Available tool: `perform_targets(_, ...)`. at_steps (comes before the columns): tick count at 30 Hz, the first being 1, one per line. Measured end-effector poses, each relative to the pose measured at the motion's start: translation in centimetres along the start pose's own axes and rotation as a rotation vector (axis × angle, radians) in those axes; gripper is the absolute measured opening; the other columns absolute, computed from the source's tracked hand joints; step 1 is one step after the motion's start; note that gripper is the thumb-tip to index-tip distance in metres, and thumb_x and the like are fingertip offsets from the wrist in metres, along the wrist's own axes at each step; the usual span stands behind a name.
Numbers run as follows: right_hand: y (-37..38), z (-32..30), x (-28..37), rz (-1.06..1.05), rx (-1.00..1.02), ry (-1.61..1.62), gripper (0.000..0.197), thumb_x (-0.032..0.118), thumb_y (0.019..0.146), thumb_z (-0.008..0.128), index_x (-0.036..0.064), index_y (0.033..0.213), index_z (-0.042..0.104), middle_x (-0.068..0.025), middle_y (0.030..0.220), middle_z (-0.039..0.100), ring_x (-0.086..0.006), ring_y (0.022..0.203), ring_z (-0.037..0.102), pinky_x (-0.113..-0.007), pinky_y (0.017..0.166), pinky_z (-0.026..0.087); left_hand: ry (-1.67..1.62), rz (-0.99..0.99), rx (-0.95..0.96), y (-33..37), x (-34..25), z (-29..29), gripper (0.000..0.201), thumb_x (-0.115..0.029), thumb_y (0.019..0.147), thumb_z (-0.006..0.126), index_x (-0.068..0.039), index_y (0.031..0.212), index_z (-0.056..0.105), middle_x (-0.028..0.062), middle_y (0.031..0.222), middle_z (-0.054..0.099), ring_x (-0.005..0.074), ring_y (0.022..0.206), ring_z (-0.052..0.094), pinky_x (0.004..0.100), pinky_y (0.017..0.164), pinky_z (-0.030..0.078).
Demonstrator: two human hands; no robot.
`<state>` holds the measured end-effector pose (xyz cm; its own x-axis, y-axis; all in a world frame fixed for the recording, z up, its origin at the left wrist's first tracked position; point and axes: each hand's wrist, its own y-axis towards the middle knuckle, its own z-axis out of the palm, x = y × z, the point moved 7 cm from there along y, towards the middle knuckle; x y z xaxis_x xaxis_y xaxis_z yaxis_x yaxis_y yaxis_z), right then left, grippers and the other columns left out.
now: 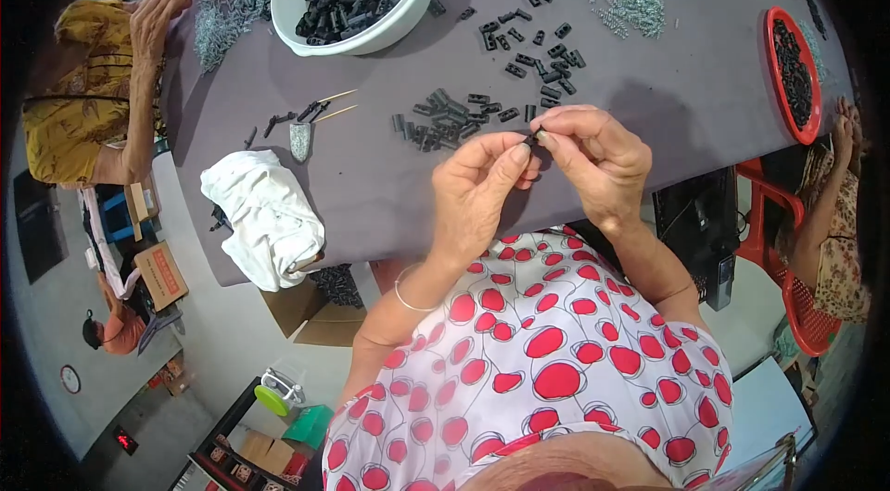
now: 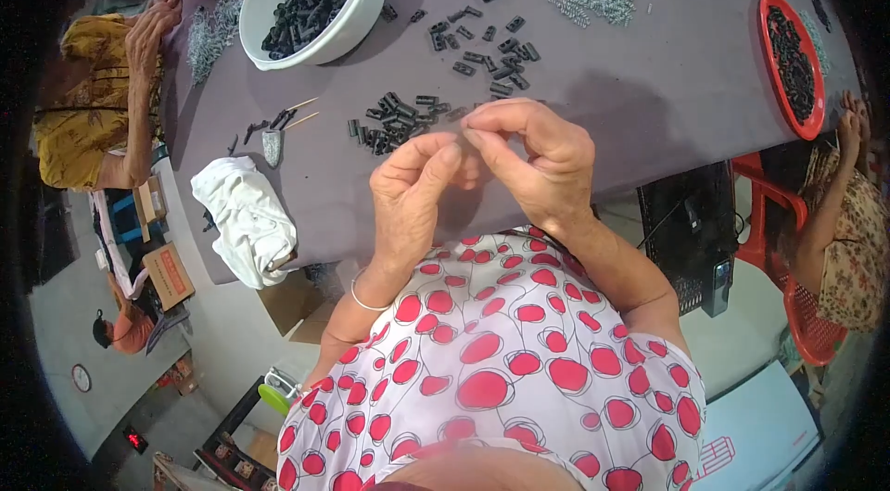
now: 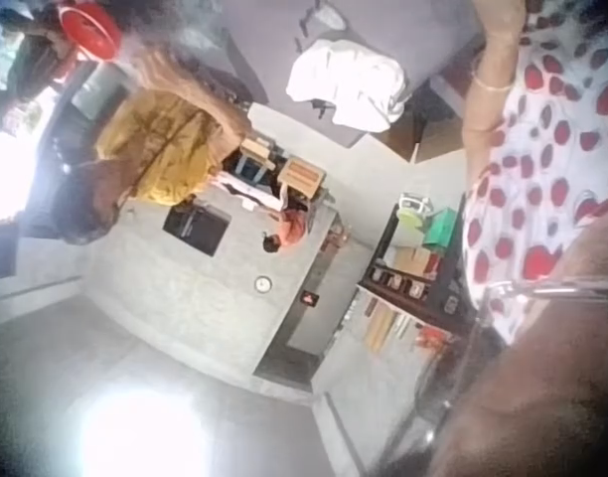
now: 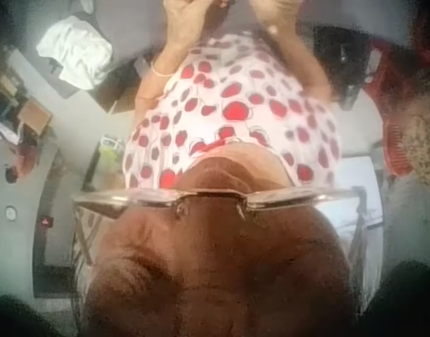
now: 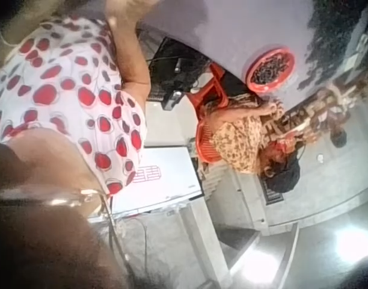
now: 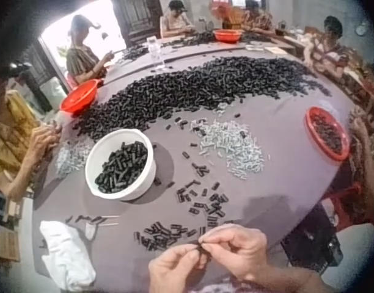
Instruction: Assembling small black plastic connectors with silver pins.
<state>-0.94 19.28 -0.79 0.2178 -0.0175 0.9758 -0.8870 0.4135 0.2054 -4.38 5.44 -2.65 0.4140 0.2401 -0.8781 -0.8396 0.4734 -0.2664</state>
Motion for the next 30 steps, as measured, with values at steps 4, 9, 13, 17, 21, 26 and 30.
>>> perform_targets(4, 0.0, 0.0, -0.5, 0.018, 0.049, 0.018, 0.014, -0.007, 0.079, 0.065, 0.0008, 0.090, 0.066, -0.0068, 0.093, 0.068, -0.0093, 0.081, 0.060, -0.021, 0.068, 0.048, -0.008, -0.021, -0.004, -0.1, 0.2, -0.3, 0.018, -0.010, 0.093, 0.059, 0.005, 0.103, 0.061, 0.0061, 0.085, 0.064, 0.0097, 0.075, 0.057, 0.0227, 0.070, 0.048)
perform_targets(9, -0.4, -0.1, -1.0, 0.092, 0.034, 0.106, 0.014, -0.008, 0.080, 0.064, 0.0002, 0.091, 0.066, -0.0080, 0.095, 0.067, -0.0104, 0.083, 0.061, -0.022, 0.069, 0.048, 0.103, -0.011, -0.027, -0.2, 0.0, -0.1, 0.018, -0.011, 0.093, 0.060, 0.005, 0.102, 0.060, 0.0050, 0.084, 0.063, 0.0087, 0.074, 0.057, 0.0216, 0.069, 0.049)
perform_targets(13, -0.3, -0.2, -1.0, 0.057, 0.050, 0.087, 0.015, -0.009, 0.080, 0.064, -0.0005, 0.092, 0.066, -0.0087, 0.095, 0.067, -0.0113, 0.085, 0.062, -0.022, 0.071, 0.049, 0.157, 0.009, -0.053, -0.3, 0.3, -0.2, 0.018, -0.010, 0.093, 0.060, 0.005, 0.102, 0.060, 0.0039, 0.084, 0.063, 0.0075, 0.076, 0.058, 0.0207, 0.070, 0.049)
perform_targets(17, -0.7, -0.2, -1.4, 0.071, 0.047, 0.106, 0.014, -0.008, 0.081, 0.064, -0.0003, 0.093, 0.066, -0.0079, 0.095, 0.067, -0.0102, 0.084, 0.062, -0.021, 0.070, 0.050, 0.130, 0.062, -0.074, -0.4, 0.5, -0.2, 0.016, -0.009, 0.092, 0.060, 0.004, 0.102, 0.060, 0.0027, 0.086, 0.063, 0.0062, 0.077, 0.057, 0.0197, 0.070, 0.048)
perform_targets(21, -1.0, -0.1, -2.1, 0.180, -0.014, 0.149, 0.013, -0.006, 0.082, 0.065, -0.0001, 0.093, 0.066, -0.0065, 0.094, 0.067, -0.0084, 0.081, 0.062, -0.020, 0.069, 0.050, 0.327, 0.174, -0.105, -0.6, 0.0, -0.1, 0.015, -0.007, 0.092, 0.060, 0.004, 0.102, 0.060, 0.0020, 0.087, 0.062, 0.0054, 0.077, 0.056, 0.0192, 0.070, 0.047)
perform_targets(26, -1.1, 0.1, -1.9, 0.168, -0.048, 0.081, 0.011, -0.004, 0.082, 0.066, 0.0006, 0.092, 0.067, -0.0048, 0.093, 0.067, -0.0063, 0.079, 0.060, -0.019, 0.068, 0.049, 0.331, 0.226, -0.141, -0.5, 0.3, -0.3, 0.013, -0.005, 0.091, 0.061, 0.004, 0.100, 0.061, 0.0023, 0.087, 0.061, 0.0061, 0.075, 0.056, 0.0197, 0.068, 0.047)
perform_targets(30, -1.1, 0.2, -1.8, 0.163, -0.034, 0.050, 0.011, -0.004, 0.082, 0.067, 0.0010, 0.092, 0.067, -0.0045, 0.093, 0.067, -0.0060, 0.079, 0.060, -0.019, 0.067, 0.048, 0.444, 0.264, -0.170, -0.5, 0.1, -0.5, 0.011, -0.003, 0.089, 0.062, 0.004, 0.098, 0.061, 0.0035, 0.085, 0.060, 0.0069, 0.074, 0.057, 0.0206, 0.066, 0.047)
